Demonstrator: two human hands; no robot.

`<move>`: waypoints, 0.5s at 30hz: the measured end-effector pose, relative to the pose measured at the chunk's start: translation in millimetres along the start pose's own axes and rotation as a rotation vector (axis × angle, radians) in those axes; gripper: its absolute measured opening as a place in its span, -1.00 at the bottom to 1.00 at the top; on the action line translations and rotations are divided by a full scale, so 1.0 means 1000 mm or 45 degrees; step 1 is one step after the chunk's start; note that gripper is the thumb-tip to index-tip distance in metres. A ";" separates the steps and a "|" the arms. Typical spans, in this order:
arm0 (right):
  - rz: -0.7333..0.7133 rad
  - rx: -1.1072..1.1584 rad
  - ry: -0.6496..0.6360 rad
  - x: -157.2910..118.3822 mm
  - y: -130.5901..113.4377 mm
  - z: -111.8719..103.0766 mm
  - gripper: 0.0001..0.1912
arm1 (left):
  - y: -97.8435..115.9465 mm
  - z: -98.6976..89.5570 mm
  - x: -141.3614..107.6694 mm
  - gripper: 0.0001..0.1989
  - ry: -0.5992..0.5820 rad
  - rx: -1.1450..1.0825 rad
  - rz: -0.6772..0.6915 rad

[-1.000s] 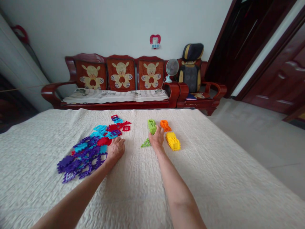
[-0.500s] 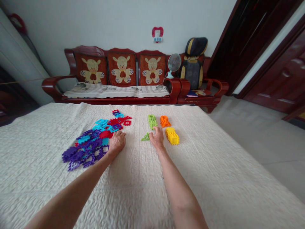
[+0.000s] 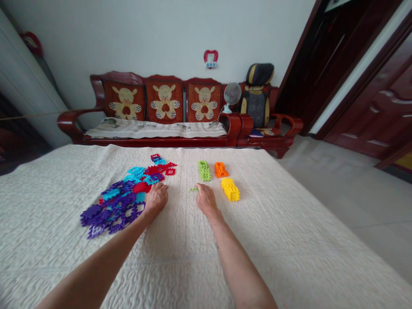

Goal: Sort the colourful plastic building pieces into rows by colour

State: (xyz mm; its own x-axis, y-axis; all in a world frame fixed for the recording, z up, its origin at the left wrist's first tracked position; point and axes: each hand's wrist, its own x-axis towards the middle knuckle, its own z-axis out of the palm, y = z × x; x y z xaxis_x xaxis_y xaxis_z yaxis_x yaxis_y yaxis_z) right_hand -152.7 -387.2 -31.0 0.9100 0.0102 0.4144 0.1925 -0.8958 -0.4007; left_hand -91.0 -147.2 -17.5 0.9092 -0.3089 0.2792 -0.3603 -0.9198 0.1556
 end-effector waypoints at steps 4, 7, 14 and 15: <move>0.243 -0.053 0.049 0.009 0.007 -0.007 -0.52 | -0.001 0.002 0.000 -0.66 0.015 -0.020 -0.004; 0.198 -0.108 0.037 0.023 0.013 -0.022 -0.54 | -0.002 0.004 0.000 -0.67 0.019 -0.020 0.001; 0.120 -0.316 -0.127 0.053 0.024 -0.050 -0.58 | -0.001 0.002 0.001 -0.67 -0.002 -0.005 -0.010; 0.121 -0.349 -0.170 0.054 0.024 -0.051 -0.57 | -0.001 0.002 0.001 -0.67 -0.005 -0.007 -0.008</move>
State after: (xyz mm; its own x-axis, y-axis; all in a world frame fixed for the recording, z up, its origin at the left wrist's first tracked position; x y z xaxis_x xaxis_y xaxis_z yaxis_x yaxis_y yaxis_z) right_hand -117.5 -431.3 23.5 0.9629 -0.0370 0.2673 0.0149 -0.9817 -0.1899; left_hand -89.4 -147.4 -18.9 0.9121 -0.3043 0.2746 -0.3560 -0.9202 0.1626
